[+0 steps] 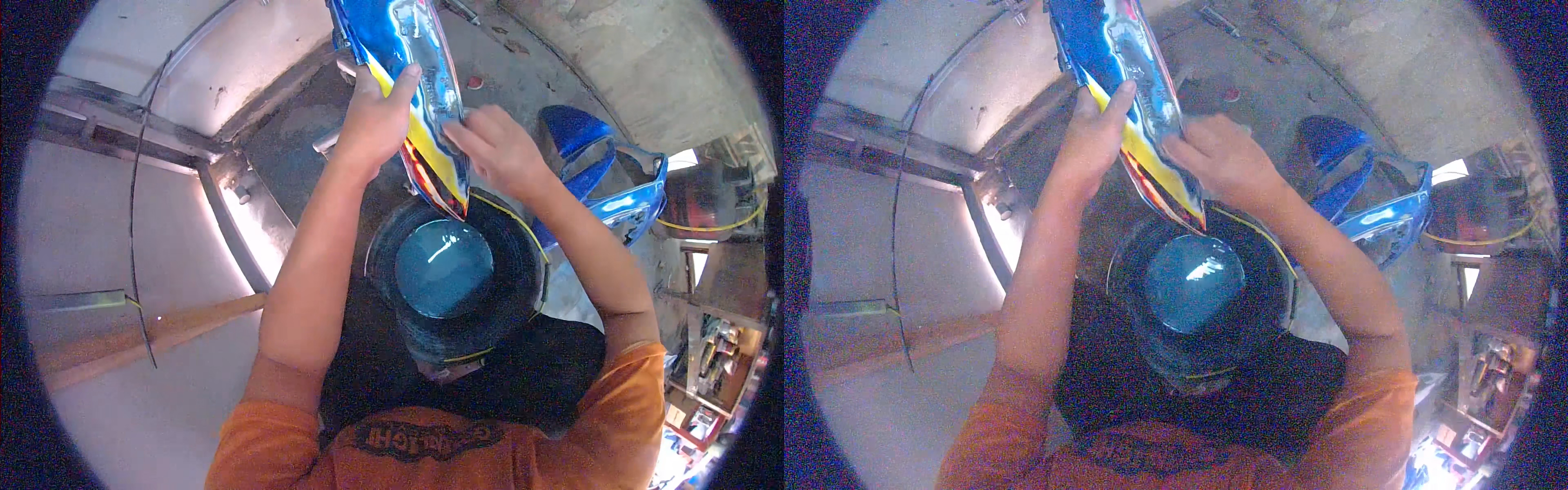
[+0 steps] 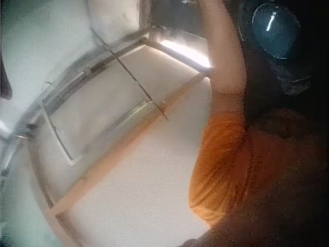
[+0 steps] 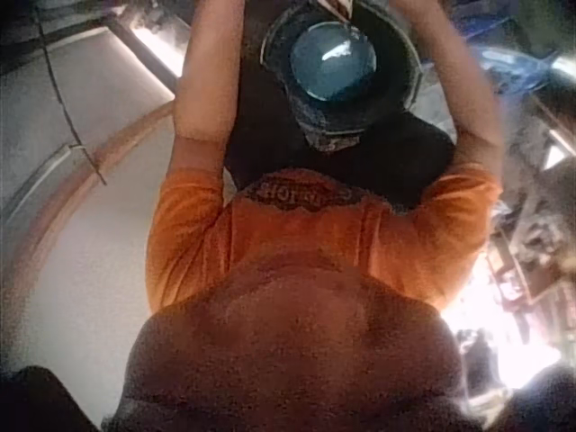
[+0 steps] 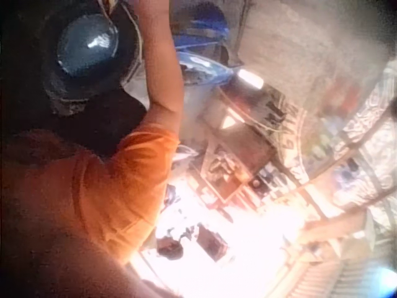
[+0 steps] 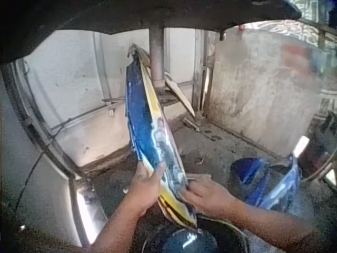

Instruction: The person sands a blue motorcycle fairing by hand with a piece of sandpaper, repeatedly dipping the sandpaper into a bucket of water.

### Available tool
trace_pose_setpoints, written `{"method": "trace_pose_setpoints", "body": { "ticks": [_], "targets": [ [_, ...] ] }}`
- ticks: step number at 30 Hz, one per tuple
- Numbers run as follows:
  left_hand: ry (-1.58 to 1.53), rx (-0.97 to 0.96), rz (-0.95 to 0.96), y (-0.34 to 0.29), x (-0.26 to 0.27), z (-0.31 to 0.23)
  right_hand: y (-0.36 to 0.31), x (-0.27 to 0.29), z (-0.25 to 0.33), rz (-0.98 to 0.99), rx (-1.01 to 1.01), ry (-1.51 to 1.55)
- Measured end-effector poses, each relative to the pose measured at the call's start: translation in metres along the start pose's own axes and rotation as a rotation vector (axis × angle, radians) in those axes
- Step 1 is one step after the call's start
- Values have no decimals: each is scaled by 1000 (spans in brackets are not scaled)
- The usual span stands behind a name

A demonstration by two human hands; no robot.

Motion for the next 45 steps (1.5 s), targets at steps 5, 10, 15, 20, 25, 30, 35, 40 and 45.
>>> {"method": "trace_pose_setpoints", "body": {
  "ticks": [5, 10, 15, 20, 25, 30, 35, 40, 45],
  "targets": [
    [29, -20, -19, -3, 1, -5, -10, -1, 5, 37, 73, -30],
    [53, -49, 7, -2, 0, -8, 33, 10, -13, -55, -46, -74],
    [37, -16, -30, 0, 3, -1, 37, 20, -8, -131, -91, -53],
    [58, -28, -28, 1, 3, -1, -18, -8, 14, 48, -9, 46],
    [64, -12, -21, 0, 0, -5, -20, -7, 15, 57, 101, 12],
    [93, -27, -60, 1, 5, 1, 25, 6, -4, -21, -95, -29],
    [39, -15, -29, 0, 1, -4, 55, 22, -31, -127, -224, -29],
    [30, -26, -25, -1, 4, -7, 29, 16, -20, -108, -156, -7],
    [-15, -34, -43, -2, 3, -11, -19, -4, 3, 1, 12, 95]
  ]
}}
Point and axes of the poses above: each hand's wrist, its own y-axis towards the middle knuckle, its own x-axis out of the back of the hand, z = x × y, the point moved 9 cm from there along y, towards the middle knuckle, and after that the axes turned 1 degree about z, right-handed, at the moved point
